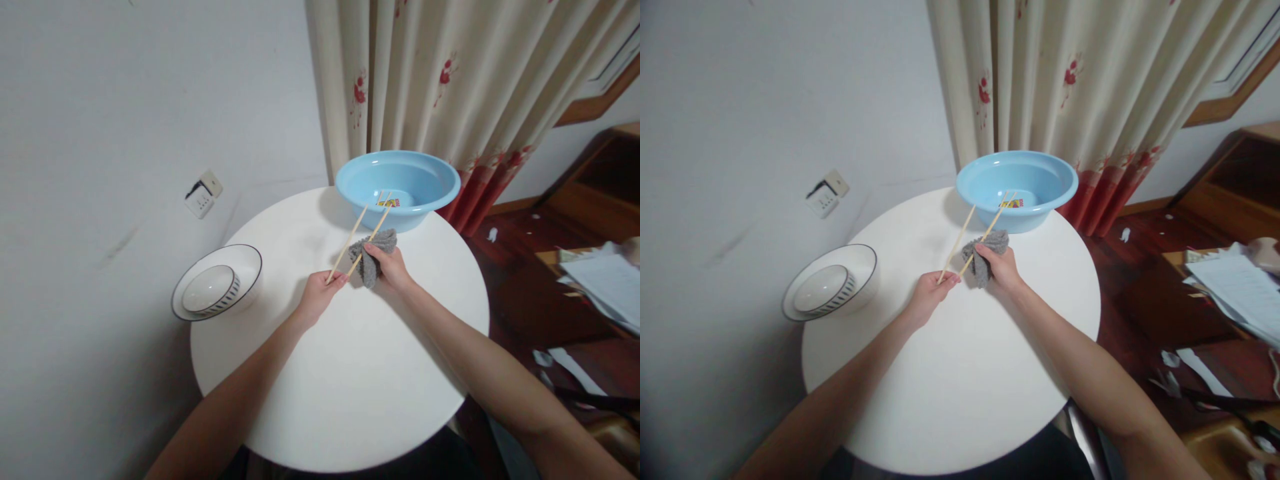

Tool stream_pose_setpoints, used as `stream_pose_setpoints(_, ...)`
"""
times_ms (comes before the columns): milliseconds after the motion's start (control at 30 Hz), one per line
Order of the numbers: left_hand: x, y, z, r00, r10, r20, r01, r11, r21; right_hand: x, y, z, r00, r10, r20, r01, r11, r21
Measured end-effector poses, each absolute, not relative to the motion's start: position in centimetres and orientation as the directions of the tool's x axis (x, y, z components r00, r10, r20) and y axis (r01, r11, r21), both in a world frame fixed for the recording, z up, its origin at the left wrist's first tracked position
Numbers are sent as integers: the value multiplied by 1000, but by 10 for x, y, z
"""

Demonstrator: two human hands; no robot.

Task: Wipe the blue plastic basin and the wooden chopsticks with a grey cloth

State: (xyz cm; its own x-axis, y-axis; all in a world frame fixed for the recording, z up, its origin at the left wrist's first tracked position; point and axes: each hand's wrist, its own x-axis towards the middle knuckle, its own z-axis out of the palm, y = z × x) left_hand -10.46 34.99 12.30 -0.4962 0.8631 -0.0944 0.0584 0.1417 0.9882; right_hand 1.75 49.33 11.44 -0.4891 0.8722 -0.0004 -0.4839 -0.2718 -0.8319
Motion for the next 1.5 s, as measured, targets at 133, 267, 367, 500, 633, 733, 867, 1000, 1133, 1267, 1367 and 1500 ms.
stream_pose_setpoints(133, -105, 348, 122, -469, 876, -109, 68, 158, 985, 25, 515, 121, -353, 935, 22, -586, -203, -785)
stream_pose_setpoints(267, -104, 346, 121, -442, 888, -124, 91, 181, 979, 31, 531, 124, -252, 967, 36, -654, -143, -743)
stream_pose_setpoints(367, -104, 346, 118, -431, 893, -132, 104, 194, 975, 34, 540, 123, -216, 976, 23, -682, -134, -719)
stream_pose_setpoints(500, -107, 347, 114, -430, 895, -121, 123, 191, 974, 37, 550, 120, -156, 987, -27, -706, -130, -696)
stream_pose_setpoints(633, -109, 348, 110, -435, 892, -120, 134, 196, 971, 39, 556, 116, -131, 990, -41, -723, -124, -680)
stream_pose_setpoints(733, -109, 348, 108, -446, 887, -122, 137, 202, 970, 39, 554, 115, -140, 990, -30, -719, -123, -684)
stream_pose_setpoints(867, -108, 348, 106, -454, 882, -125, 133, 206, 969, 35, 544, 119, -237, 972, 15, -698, -159, -698)
stream_pose_setpoints(1000, -107, 349, 107, -456, 881, -129, 131, 210, 969, 30, 530, 122, -311, 949, 44, -674, -187, -715)
stream_pose_setpoints(1133, -106, 349, 110, -470, 874, -122, 127, 204, 971, 24, 517, 117, -377, 926, 7, -612, -243, -753)
stream_pose_setpoints(1267, -105, 350, 113, -471, 874, -117, 114, 192, 975, 19, 502, 110, -498, 867, -13, -495, -297, -816)
stream_pose_setpoints(1367, -104, 351, 112, -468, 877, -108, 106, 177, 979, 15, 493, 108, -540, 841, -43, -430, -319, -845)
stream_pose_setpoints(1500, -106, 352, 111, -463, 879, -116, 103, 184, 978, 15, 491, 110, -524, 850, -53, -423, -314, -850)
